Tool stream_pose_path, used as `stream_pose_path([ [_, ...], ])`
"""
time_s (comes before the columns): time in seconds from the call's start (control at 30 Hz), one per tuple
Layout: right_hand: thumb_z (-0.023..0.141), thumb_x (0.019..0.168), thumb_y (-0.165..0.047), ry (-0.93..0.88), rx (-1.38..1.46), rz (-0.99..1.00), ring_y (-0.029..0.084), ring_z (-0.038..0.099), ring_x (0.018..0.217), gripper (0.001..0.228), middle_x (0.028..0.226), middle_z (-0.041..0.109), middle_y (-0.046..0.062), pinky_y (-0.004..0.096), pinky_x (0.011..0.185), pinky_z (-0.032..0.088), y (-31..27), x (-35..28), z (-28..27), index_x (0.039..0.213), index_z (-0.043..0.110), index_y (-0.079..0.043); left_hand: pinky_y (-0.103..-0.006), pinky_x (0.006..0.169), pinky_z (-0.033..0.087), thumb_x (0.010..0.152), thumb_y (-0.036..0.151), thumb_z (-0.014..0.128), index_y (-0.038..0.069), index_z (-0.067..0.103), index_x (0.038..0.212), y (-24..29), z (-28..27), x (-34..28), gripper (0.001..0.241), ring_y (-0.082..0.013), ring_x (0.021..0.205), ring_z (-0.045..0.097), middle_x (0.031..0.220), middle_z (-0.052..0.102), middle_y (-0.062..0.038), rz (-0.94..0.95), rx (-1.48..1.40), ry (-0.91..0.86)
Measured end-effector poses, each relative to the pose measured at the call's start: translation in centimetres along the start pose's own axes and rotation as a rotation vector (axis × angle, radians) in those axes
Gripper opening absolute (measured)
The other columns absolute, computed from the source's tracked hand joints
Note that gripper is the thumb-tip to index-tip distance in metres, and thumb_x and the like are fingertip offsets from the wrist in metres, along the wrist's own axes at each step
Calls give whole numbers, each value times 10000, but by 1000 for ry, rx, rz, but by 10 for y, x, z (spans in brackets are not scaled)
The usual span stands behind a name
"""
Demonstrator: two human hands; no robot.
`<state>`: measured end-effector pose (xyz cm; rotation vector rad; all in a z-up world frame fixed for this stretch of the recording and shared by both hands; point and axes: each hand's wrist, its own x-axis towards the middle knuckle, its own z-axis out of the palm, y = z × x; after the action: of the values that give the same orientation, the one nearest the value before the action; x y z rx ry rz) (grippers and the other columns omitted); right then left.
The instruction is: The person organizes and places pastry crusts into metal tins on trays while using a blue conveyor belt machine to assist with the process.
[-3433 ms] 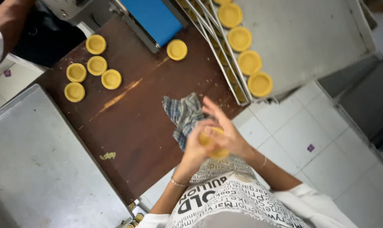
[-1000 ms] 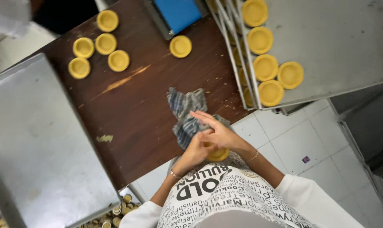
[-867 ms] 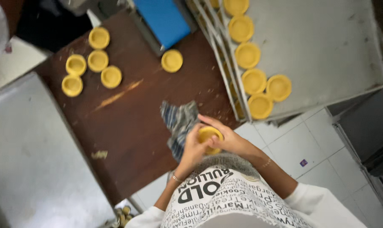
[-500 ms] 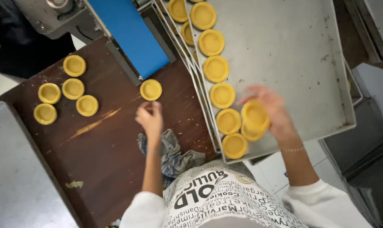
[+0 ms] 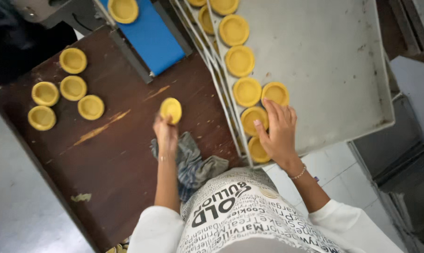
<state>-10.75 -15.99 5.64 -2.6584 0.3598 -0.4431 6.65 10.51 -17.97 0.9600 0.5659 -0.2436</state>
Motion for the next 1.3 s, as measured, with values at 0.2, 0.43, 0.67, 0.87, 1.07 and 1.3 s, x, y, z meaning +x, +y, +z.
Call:
stream_pose_path([
  [0.2,644,897,-411,-146,785,137,436,316,1437,720,1547,344,230,616,1180,216,-164,-40,-13,1496,419,-80,-412,872,595,899,36,687,134,415,1476,84,-10,-166,645,-266,1100,679,1266,616,-113,-304,164,-214],
  [0.43,655,835,-636,-301,1165,284,551,158,1475,1099,1640,60,284,700,1144,213,-221,-74,-9,1617,59,-145,-367,749,588,724,63,856,109,698,1131,161,-6,-285,439,-203,901,708,992,737,-63,-79,742,-1096],
  [0.67,746,804,-512,-470,1102,241,495,115,1503,1048,1624,143,274,632,1191,166,-206,-107,32,1600,192,-117,-339,848,520,732,46,790,123,652,1179,148,-27,-294,474,-190,953,604,1029,662,-68,-1,619,-735],
  [0.87,755,793,-522,-531,1072,198,336,266,1470,940,1591,338,163,502,1164,250,-156,-85,32,1548,386,-99,-372,832,524,763,44,744,114,640,1139,99,-20,-255,396,-242,933,642,974,693,-94,130,821,-841],
  [1.07,658,845,-332,-662,1543,444,248,607,1223,794,1448,563,150,356,882,573,-65,-15,9,1533,379,-50,-456,881,484,787,263,736,141,648,1123,119,80,-211,368,-344,918,621,956,676,-113,403,1093,-710],
  [1.3,606,1089,-350,128,808,486,174,605,1059,322,1154,625,84,343,905,518,74,131,-30,1251,629,-72,-572,880,427,959,596,602,103,611,1207,53,93,-29,552,-351,1046,528,1038,576,-98,332,1382,279],
])
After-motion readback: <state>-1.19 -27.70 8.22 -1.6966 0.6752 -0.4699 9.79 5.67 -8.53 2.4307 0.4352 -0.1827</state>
